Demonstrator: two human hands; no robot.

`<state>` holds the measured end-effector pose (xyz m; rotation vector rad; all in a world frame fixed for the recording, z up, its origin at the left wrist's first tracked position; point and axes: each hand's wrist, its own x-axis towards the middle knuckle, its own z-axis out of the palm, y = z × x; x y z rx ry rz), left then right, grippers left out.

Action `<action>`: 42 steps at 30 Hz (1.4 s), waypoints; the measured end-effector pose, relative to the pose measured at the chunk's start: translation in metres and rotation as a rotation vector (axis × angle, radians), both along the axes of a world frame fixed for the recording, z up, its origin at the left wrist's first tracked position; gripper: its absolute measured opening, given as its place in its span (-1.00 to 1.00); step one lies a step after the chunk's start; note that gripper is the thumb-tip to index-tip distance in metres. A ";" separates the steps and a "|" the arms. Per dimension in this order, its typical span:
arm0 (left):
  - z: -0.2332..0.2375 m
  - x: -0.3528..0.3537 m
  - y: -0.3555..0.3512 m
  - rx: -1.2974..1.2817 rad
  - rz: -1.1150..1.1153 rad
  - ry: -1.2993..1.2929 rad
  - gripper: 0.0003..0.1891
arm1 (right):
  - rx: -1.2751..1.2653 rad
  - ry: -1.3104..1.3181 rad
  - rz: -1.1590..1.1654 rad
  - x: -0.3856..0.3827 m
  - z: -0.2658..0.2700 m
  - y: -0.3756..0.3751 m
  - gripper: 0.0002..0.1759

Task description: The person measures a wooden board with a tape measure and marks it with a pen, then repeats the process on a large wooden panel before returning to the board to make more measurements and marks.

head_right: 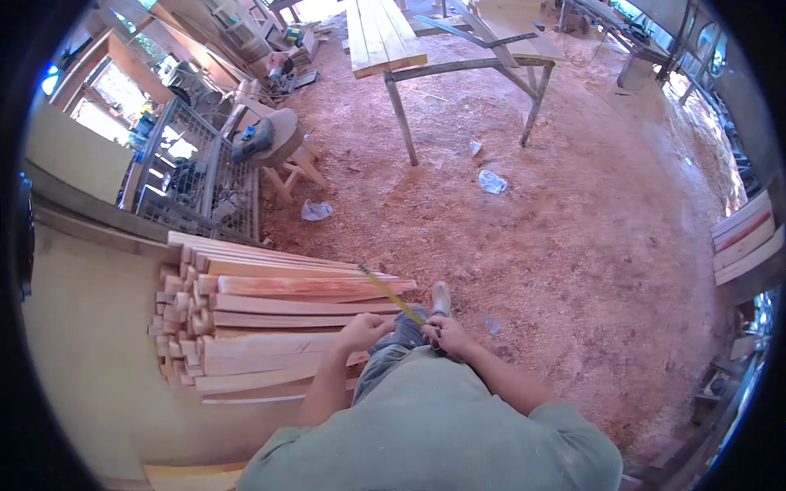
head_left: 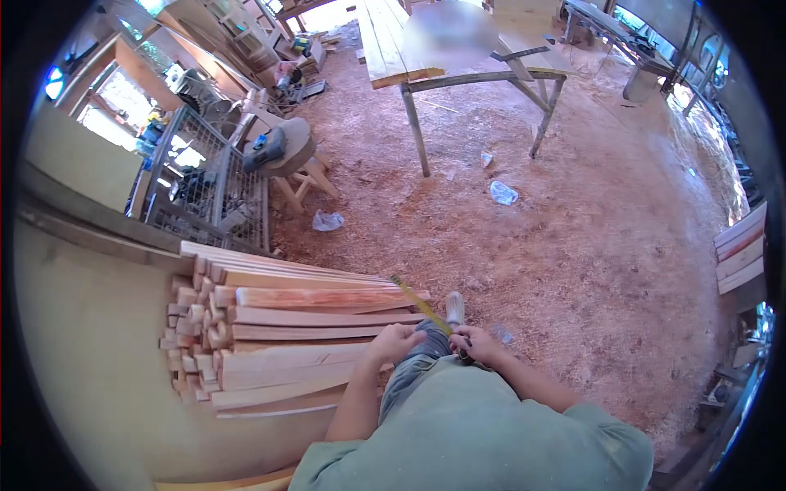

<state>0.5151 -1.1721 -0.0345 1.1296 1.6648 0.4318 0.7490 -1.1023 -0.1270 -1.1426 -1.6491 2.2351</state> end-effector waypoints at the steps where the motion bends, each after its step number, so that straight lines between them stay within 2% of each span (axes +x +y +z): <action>1: -0.003 -0.006 0.023 -0.003 -0.004 -0.013 -0.63 | -0.024 -0.015 -0.093 0.001 0.003 0.014 -0.72; 4: -0.029 -0.026 0.092 -0.040 -0.220 0.183 -0.39 | -0.028 -0.073 -0.113 -0.006 0.021 0.062 -0.72; 5: -0.038 -0.029 0.115 -0.024 -0.218 0.176 -0.39 | -0.030 -0.077 -0.130 -0.015 0.024 0.084 -0.73; 6: -0.048 -0.030 0.138 -0.025 -0.264 0.131 -0.37 | -0.067 0.031 -0.186 -0.024 -0.009 0.100 -0.76; 7: -0.056 -0.033 0.160 -0.026 -0.309 0.091 -0.35 | -0.049 0.032 -0.183 -0.035 -0.008 0.127 -0.76; 8: -0.067 -0.036 0.184 -0.097 -0.338 -0.003 -0.32 | -0.045 0.070 -0.104 -0.047 -0.003 0.155 -0.77; 9: -0.086 -0.039 0.205 -0.057 -0.356 -0.083 -0.35 | -0.047 0.103 -0.024 -0.060 0.003 0.179 -0.77; 11: -0.089 -0.042 0.241 0.010 -0.271 -0.399 -0.49 | -0.014 0.167 -0.038 -0.090 0.028 0.229 -0.78; 13: -0.091 -0.053 0.277 0.099 -0.171 -0.397 -0.53 | 0.272 0.067 0.172 -0.116 0.059 0.287 -0.78; 15: -0.079 -0.071 0.309 0.173 -0.067 -0.372 -0.54 | 0.286 0.138 0.153 -0.143 0.056 0.332 -0.79; 17: -0.041 -0.093 0.332 0.235 0.308 -0.670 -0.45 | 0.131 0.250 0.143 -0.179 0.074 0.371 -0.79; 18: -0.029 -0.104 0.343 0.246 0.392 -0.716 -0.30 | 0.114 0.267 0.138 -0.194 0.076 0.383 -0.79; 21: -0.031 -0.144 0.371 0.237 0.486 -0.669 -0.28 | -0.045 0.326 0.086 -0.243 0.079 0.413 -0.80; 22: -0.028 -0.155 0.378 0.305 0.549 -0.627 -0.50 | -0.062 0.322 0.065 -0.258 0.079 0.420 -0.79; 23: -0.018 -0.173 0.385 0.285 0.541 -0.619 -0.50 | -0.080 0.312 0.039 -0.272 0.080 0.427 -0.78; 25: 0.007 -0.226 0.400 0.841 0.379 0.211 -0.78 | -0.075 0.308 -0.054 -0.296 0.084 0.451 -0.76; 26: 0.061 -0.245 0.407 0.792 0.555 -0.051 -0.75 | -0.059 0.296 -0.128 -0.306 0.082 0.466 -0.74; 27: 0.106 -0.265 0.412 1.008 0.579 -0.202 -0.70 | -0.115 0.355 -0.106 -0.316 0.069 0.489 -0.73; 29: 0.179 -0.299 0.418 1.538 0.425 -0.208 -0.70 | -0.177 0.427 -0.121 -0.334 0.059 0.538 -0.72; 31: 0.239 -0.327 0.431 1.911 0.175 -0.143 -0.70 | -0.209 0.439 -0.080 -0.354 0.082 0.581 -0.75; 32: 0.254 -0.339 0.442 1.964 0.099 -0.097 -0.70 | -0.216 0.449 -0.104 -0.366 0.094 0.602 -0.75; 35: 0.285 -0.377 0.488 2.027 0.063 0.005 -0.70 | -0.192 0.428 -0.019 -0.402 0.129 0.649 -0.77; 37: 0.291 -0.400 0.519 2.035 0.062 0.037 -0.70 | -0.164 0.376 0.003 -0.433 0.144 0.678 -0.76; 38: 0.290 -0.411 0.534 2.036 0.072 0.049 -0.70 | -0.048 0.430 0.063 -0.446 0.149 0.693 -0.74; 41: 0.286 -0.441 0.578 2.002 0.106 0.068 -0.70 | -0.036 0.404 0.010 -0.477 0.147 0.729 -0.72; 42: 0.284 -0.451 0.592 1.990 0.119 0.072 -0.70 | -0.107 0.450 -0.043 -0.482 0.149 0.735 -0.72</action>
